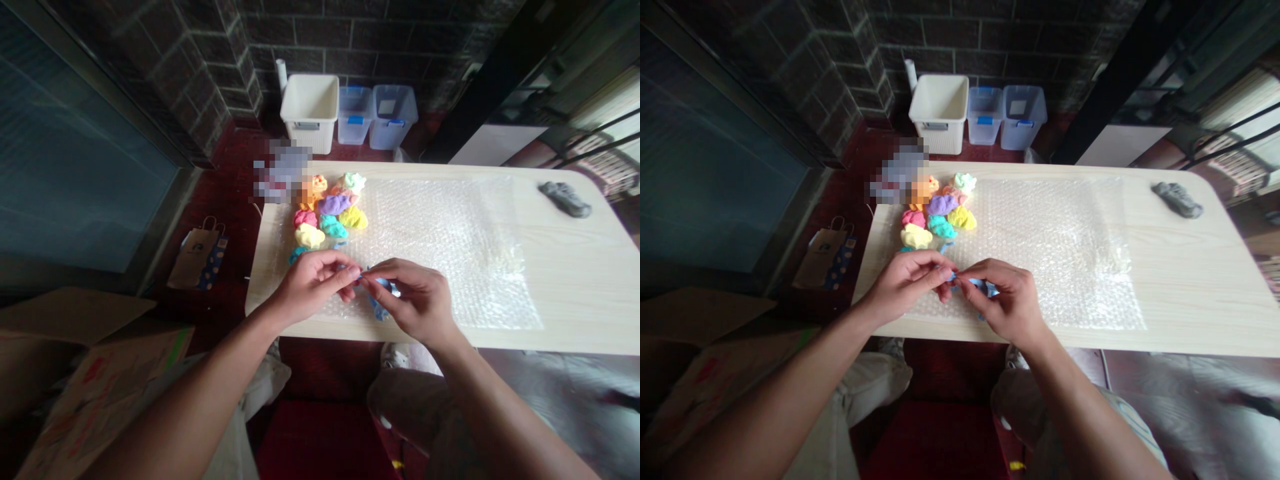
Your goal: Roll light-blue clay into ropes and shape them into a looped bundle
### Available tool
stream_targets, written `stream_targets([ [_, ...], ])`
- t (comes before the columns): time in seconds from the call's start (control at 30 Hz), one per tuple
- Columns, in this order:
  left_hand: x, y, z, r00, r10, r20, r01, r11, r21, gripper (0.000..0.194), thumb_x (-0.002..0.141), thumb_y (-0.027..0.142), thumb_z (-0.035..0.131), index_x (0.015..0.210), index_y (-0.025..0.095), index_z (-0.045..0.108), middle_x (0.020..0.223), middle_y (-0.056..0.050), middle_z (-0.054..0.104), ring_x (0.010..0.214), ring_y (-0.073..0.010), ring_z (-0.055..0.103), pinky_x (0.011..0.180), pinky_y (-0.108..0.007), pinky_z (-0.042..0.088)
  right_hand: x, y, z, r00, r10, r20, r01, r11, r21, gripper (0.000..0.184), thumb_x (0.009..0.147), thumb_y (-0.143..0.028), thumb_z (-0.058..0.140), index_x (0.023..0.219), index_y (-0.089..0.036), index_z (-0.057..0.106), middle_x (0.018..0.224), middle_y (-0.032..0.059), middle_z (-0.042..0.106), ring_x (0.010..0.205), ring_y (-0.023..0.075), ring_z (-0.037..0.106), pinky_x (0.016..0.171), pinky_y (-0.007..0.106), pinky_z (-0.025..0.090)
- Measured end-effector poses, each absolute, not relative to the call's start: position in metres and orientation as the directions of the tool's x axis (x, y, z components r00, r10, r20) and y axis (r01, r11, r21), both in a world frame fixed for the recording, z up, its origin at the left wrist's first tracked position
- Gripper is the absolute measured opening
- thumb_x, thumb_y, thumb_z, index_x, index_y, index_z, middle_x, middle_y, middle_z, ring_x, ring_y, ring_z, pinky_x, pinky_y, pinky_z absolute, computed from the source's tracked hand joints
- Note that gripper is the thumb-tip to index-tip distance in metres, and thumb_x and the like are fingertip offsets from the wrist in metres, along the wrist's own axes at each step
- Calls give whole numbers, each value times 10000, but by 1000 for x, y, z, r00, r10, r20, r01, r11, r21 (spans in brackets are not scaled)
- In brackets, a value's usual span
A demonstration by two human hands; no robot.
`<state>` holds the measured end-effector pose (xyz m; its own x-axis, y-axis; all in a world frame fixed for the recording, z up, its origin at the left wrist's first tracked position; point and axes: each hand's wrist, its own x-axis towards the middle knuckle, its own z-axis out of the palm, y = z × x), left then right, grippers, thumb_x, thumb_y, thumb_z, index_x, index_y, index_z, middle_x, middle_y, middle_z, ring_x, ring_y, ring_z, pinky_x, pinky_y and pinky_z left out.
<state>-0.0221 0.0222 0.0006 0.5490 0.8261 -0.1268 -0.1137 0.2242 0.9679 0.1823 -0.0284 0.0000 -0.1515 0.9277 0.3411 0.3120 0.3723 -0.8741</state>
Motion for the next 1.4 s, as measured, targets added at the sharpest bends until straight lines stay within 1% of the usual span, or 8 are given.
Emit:
stream_targets([
  [0.23, -24, 22, -1, 510, 854, -104, -94, 176, 980, 220, 892, 304, 804, 974, 103, 776, 738, -50, 757, 666, -140, 717, 673, -250, 604, 183, -29, -8, -113, 979, 167, 122, 180, -976, 115, 945, -233, 784, 1050, -211, 826, 928, 76, 825, 823, 203, 756, 734, 324, 574],
  [0.37, -23, 20, -3, 514, 854, -81, -104, 156, 982, 183, 878, 280, 807, 962, 120, 777, 772, -47, 762, 687, -146, 720, 687, -266, 614, 183, -29, -10, -97, 984, 152, 74, 159, -984, 80, 926, -237, 805, 997, -205, 824, 865, 64, 806, 756, 180, 722, 672, 299, 552],
  [0.5, -23, 20, -3, 539, 836, -102, -104, 186, 977, 236, 882, 296, 799, 1045, 130, 757, 925, -76, 786, 766, -172, 753, 735, -297, 640, 182, -28, -10, -77, 983, 164, 33, 167, -985, 73, 896, -240, 835, 962, -214, 818, 876, 63, 800, 768, 183, 715, 682, 308, 558],
  [0.63, -24, 21, -3, 552, 827, -103, -87, 180, 980, 247, 893, 321, 795, 1022, 116, 751, 841, -66, 772, 731, -163, 741, 707, -277, 626, 180, -28, -11, -68, 991, 115, -24, 113, -993, 142, 900, -255, 840, 1035, -224, 812, 916, 65, 820, 814, 200, 758, 730, 323, 594],
  [0.83, -24, 20, -2, 506, 859, -75, -92, 140, 986, 221, 877, 319, 811, 960, 120, 757, 747, -43, 747, 681, -156, 720, 684, -276, 615, 181, -29, -9, -73, 988, 139, 116, 147, -982, 122, 904, -235, 840, 1025, -237, 848, 914, 54, 837, 808, 196, 757, 717, 315, 566],
  [1.1, -22, 20, -2, 538, 837, -96, -125, 192, 973, 248, 872, 309, 820, 1011, 121, 739, 791, -40, 747, 699, -147, 724, 690, -265, 617, 180, -28, -7, -49, 983, 177, 92, 180, -979, 74, 907, -265, 836, 966, -220, 834, 890, 70, 815, 783, 201, 734, 701, 336, 573],
  [1.3, -23, 19, 0, 500, 864, -66, -102, 134, 986, 197, 895, 310, 798, 944, 124, 755, 764, -46, 746, 672, -142, 710, 668, -259, 610, 180, -30, -9, -91, 987, 132, 75, 139, -987, 204, 913, -296, 835, 1109, -237, 837, 980, 77, 839, 882, 233, 780, 788, 365, 620],
  [1.4, -23, 19, 1, 494, 868, -60, -90, 120, 989, 206, 892, 321, 801, 931, 125, 751, 726, -40, 731, 665, -147, 706, 673, -267, 610, 180, -31, -8, -83, 987, 135, 109, 144, -984, 200, 913, -306, 837, 1102, -241, 854, 969, 79, 845, 855, 233, 786, 760, 359, 621],
])
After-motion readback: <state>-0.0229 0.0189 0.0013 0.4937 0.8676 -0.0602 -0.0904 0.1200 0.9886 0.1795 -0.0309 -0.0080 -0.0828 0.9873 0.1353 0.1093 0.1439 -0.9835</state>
